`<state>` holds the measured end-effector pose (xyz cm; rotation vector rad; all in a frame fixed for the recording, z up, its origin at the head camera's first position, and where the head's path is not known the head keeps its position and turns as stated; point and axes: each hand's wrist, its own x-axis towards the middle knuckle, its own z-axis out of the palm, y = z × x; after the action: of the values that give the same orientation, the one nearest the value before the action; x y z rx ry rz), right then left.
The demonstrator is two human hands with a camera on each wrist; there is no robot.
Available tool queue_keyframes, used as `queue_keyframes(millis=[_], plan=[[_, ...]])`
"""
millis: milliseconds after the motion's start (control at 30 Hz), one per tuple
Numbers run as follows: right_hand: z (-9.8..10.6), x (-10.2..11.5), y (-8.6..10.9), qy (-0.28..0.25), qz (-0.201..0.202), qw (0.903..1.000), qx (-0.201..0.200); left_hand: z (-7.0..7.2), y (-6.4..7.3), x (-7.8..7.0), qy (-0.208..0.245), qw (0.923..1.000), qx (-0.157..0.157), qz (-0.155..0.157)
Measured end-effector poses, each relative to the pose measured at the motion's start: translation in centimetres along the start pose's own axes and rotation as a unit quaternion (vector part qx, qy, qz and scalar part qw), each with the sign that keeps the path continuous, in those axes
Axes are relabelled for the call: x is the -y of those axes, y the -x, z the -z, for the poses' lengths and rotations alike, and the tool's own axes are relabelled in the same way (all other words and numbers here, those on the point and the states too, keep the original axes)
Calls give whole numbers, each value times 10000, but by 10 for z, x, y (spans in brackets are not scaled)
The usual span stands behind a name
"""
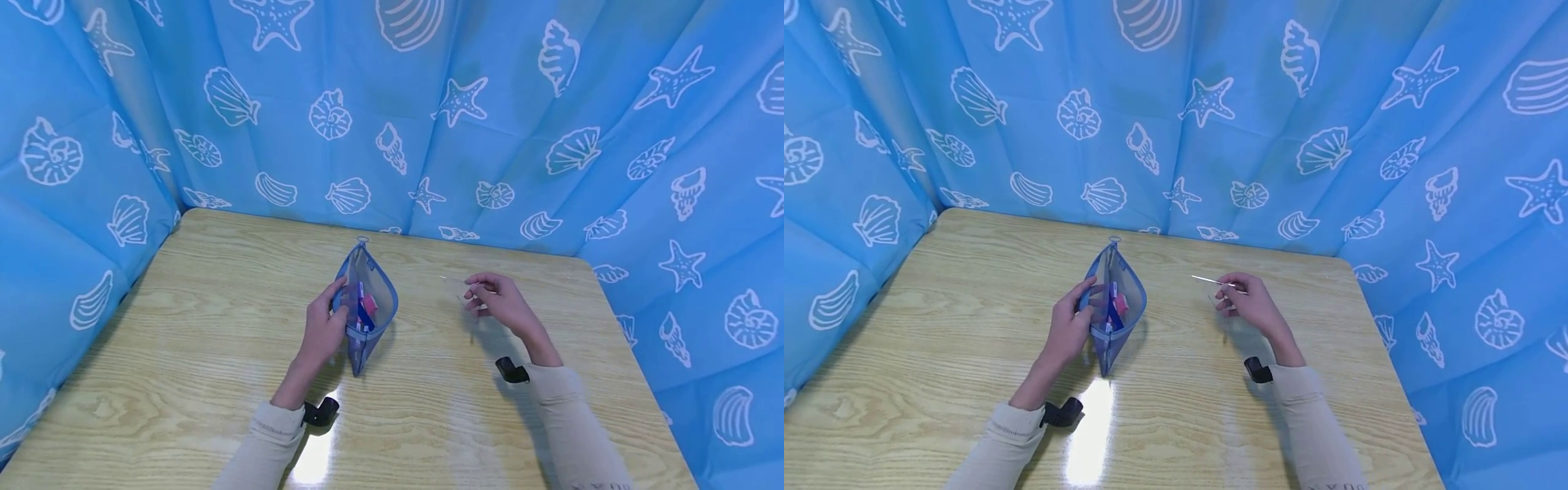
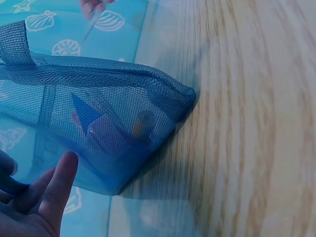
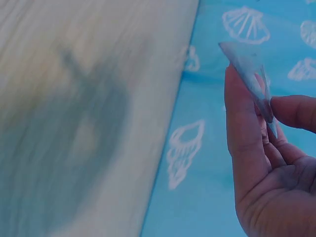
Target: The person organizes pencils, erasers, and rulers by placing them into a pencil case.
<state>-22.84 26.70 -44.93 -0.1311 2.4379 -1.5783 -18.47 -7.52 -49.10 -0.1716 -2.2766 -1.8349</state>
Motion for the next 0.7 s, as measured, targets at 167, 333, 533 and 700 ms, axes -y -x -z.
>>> queue_keyframes(millis=[167, 333, 533, 700], plan=[[-17, 23, -7, -67, 127, 9994, 314, -1, 0, -1, 4, 10000, 66, 41], [-35, 46, -15, -52, 216, 9983, 534, -2, 0, -2, -36, 10000, 44, 54], [-56, 73, -23, 57, 251, 9982, 544, -3, 1, -3, -104, 9999, 48, 40], [-74, 90, -28, 176, 227, 9985, 469, -5, 2, -4, -175, 9998, 24, 81]])
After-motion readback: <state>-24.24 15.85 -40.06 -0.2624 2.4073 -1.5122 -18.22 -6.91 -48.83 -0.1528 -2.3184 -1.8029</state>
